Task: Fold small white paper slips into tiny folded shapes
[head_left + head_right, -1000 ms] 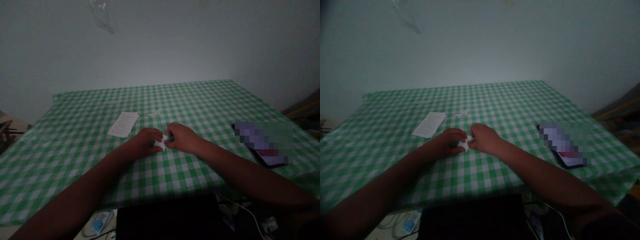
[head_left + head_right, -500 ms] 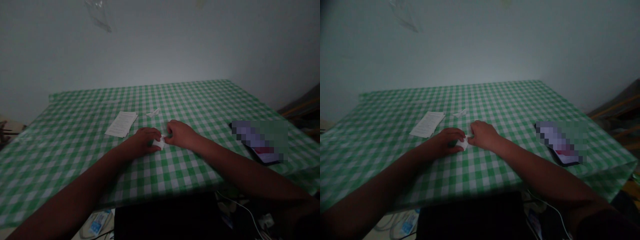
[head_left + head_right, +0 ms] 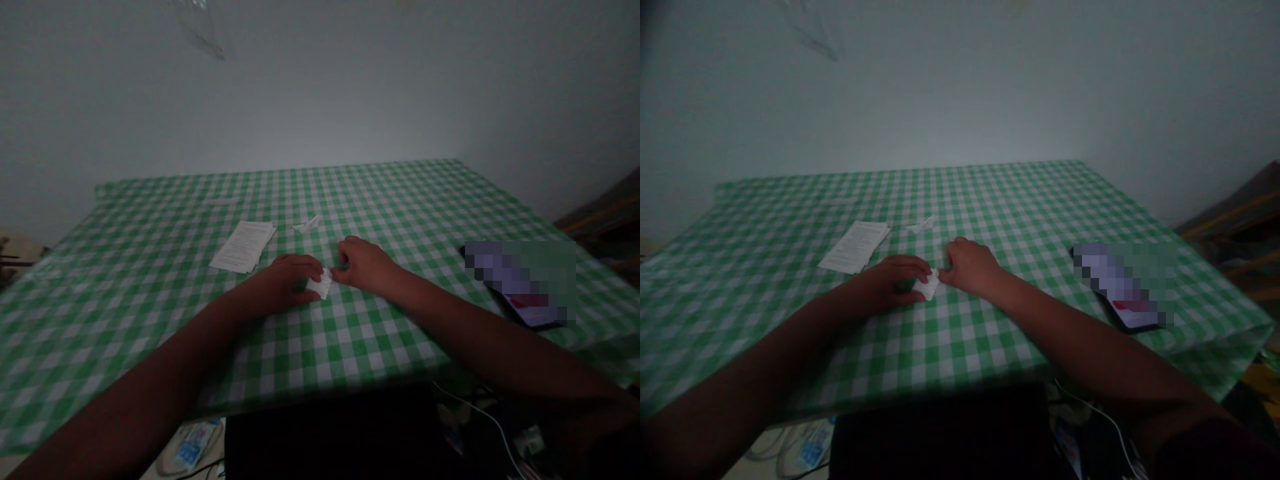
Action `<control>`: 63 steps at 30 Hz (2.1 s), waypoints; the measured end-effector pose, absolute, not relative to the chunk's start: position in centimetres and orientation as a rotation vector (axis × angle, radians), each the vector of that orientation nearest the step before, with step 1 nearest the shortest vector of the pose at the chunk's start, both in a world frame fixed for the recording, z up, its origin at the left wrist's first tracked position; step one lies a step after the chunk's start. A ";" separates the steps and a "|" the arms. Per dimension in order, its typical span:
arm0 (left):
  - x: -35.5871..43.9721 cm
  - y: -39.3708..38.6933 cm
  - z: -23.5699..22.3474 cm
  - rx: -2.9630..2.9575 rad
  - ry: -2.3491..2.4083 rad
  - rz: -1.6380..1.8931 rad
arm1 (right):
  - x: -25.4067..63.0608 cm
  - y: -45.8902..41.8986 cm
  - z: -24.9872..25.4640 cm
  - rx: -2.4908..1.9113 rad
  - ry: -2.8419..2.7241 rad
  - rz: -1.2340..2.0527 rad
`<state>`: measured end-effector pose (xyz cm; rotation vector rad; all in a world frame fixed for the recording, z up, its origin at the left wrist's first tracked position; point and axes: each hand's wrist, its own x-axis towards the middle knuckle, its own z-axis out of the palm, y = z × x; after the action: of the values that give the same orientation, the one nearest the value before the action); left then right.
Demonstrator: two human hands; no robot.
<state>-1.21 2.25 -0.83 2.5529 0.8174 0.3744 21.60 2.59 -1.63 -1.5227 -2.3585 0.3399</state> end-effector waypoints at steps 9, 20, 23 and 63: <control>-1.6 2.5 -1.4 2.569 0.755 0.388 | 20.7 0.8 -1.5 -1.402 -2.470 0.365; -1.6 2.3 -1.1 2.569 0.791 0.404 | 20.9 0.2 -1.3 -1.344 -2.530 0.341; -1.6 2.3 -1.3 2.567 0.808 0.380 | 20.7 -0.1 -1.2 -1.369 -2.525 0.335; -2.7 2.4 -0.9 2.622 1.100 0.337 | 21.7 1.1 -0.8 -0.979 -2.564 0.632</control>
<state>-2.70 2.43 -0.95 2.6224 1.1002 0.3374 21.71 1.11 -0.78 -0.9794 -2.5644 0.6317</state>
